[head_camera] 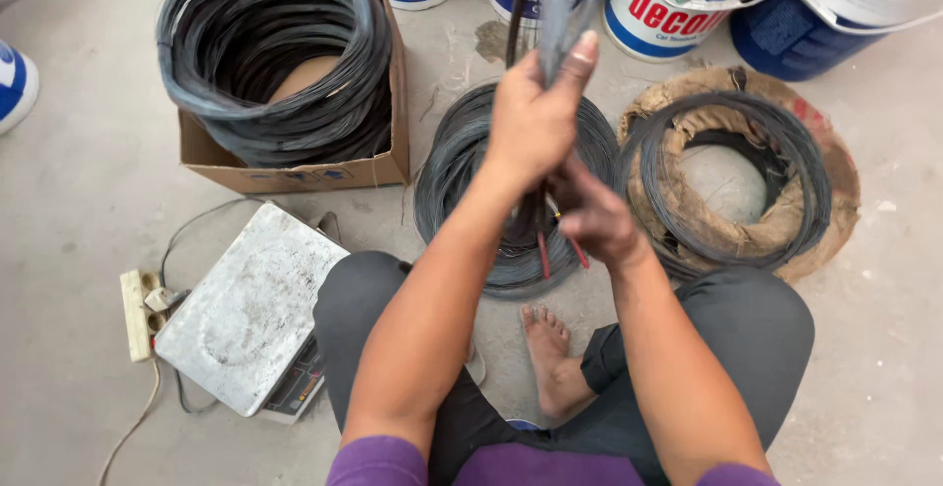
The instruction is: The person untangles strands of wire from coils by hand and with pliers while sitting on the floor. They pull individual wire pieces to separate them and move the coils to reach different sections.
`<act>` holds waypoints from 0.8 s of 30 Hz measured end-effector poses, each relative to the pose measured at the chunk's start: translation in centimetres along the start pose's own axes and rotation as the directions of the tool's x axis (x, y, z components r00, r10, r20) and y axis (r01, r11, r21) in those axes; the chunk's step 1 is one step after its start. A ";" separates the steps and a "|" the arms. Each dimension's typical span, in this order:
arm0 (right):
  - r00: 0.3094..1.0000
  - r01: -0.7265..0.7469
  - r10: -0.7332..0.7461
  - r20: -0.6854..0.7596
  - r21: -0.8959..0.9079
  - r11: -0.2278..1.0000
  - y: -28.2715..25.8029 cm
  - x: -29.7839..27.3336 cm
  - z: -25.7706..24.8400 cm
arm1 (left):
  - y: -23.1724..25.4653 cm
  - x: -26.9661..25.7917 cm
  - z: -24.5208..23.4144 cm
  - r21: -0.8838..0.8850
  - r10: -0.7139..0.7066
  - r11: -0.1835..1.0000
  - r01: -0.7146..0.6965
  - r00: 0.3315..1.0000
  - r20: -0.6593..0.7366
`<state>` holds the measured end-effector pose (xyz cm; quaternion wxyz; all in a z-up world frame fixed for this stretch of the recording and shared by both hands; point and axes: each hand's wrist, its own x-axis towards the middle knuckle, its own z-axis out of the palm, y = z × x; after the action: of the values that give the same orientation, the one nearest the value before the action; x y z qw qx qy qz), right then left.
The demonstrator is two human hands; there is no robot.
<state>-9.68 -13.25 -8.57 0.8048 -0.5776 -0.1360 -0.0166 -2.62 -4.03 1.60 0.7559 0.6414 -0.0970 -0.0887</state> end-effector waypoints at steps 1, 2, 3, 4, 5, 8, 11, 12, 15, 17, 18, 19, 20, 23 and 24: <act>0.967 -0.083 0.083 0.241 -0.013 0.997 -0.7 -0.5 1.0 | -0.7 0.5 0.6 -0.020 -0.086 0.996 0.086 0.996 0.012; 0.961 -0.089 0.091 0.262 -0.022 0.996 0.3 -0.5 1.2 | -0.2 0.4 0.7 -0.032 -0.078 0.997 0.077 0.997 -0.008; 0.983 -0.173 0.155 -0.098 -0.220 0.960 1.4 -0.8 1.4 | 0.2 0.3 0.9 0.019 -0.163 0.987 0.162 0.986 0.045; 0.887 -0.306 0.122 -0.445 -0.369 0.877 2.6 -1.1 1.6 | 0.5 0.2 1.1 0.072 -0.249 0.967 0.243 0.964 0.094; 0.892 -0.306 0.127 -0.433 -0.373 0.876 2.0 -0.8 2.2 | 0.4 0.3 1.0 0.066 -0.247 0.968 0.242 0.966 0.082; 0.846 -0.119 -0.038 -0.531 -0.257 0.959 0.0 0.6 3.0 | 0.0 1.1 0.4 0.080 -0.301 0.954 0.290 0.928 0.222; 0.811 -0.139 -0.001 -0.585 -0.194 0.971 -2.6 1.9 1.1 | -1.3 0.8 -1.4 -0.071 -0.295 0.933 0.352 0.866 0.403; 0.816 -0.138 0.026 -0.577 -0.150 0.979 -3.4 2.3 -0.6 | -1.9 0.5 -2.2 0.108 -0.259 0.966 0.235 0.867 0.426; 0.813 -0.181 0.136 -0.566 -0.024 0.983 -6.0 2.7 -3.9 | -3.9 -1.3 -3.5 0.418 -0.303 0.906 0.066 0.791 0.532; 0.806 -0.215 0.210 -0.554 0.056 0.975 -8.3 3.2 -4.5 | -6.0 -2.9 -2.9 0.542 -0.381 0.840 -0.001 0.711 0.592; 0.797 -0.211 0.206 -0.568 0.057 0.976 -9.5 3.5 -4.3 | -7.6 -3.8 -2.0 0.675 -0.444 0.733 -0.085 0.691 0.570; 0.783 -0.207 0.203 -0.588 0.061 0.976 -10.6 3.6 -4.0 | -9.3 -5.0 -1.1 0.780 -0.509 0.601 -0.173 0.670 0.541; 0.779 -0.210 0.208 -0.592 0.067 0.975 -11.1 3.3 -4.5 | -10.7 -5.4 -1.1 0.782 -0.516 0.600 -0.171 0.665 0.541; 0.770 -0.118 0.063 -0.635 -0.046 0.992 -12.8 2.1 -7.4 | -15.3 -5.8 -1.0 0.684 -0.332 0.726 -0.077 0.831 0.446; 0.797 -0.091 0.005 -0.604 -0.112 0.990 -13.1 1.3 -9.3 | -17.1 -5.8 -1.0 0.729 -0.284 0.673 -0.124 0.867 0.410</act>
<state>-8.97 -26.07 1.13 0.7653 -0.5989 0.1426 -0.1878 -8.06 -4.32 -15.63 0.3780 0.8491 -0.2834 -0.2364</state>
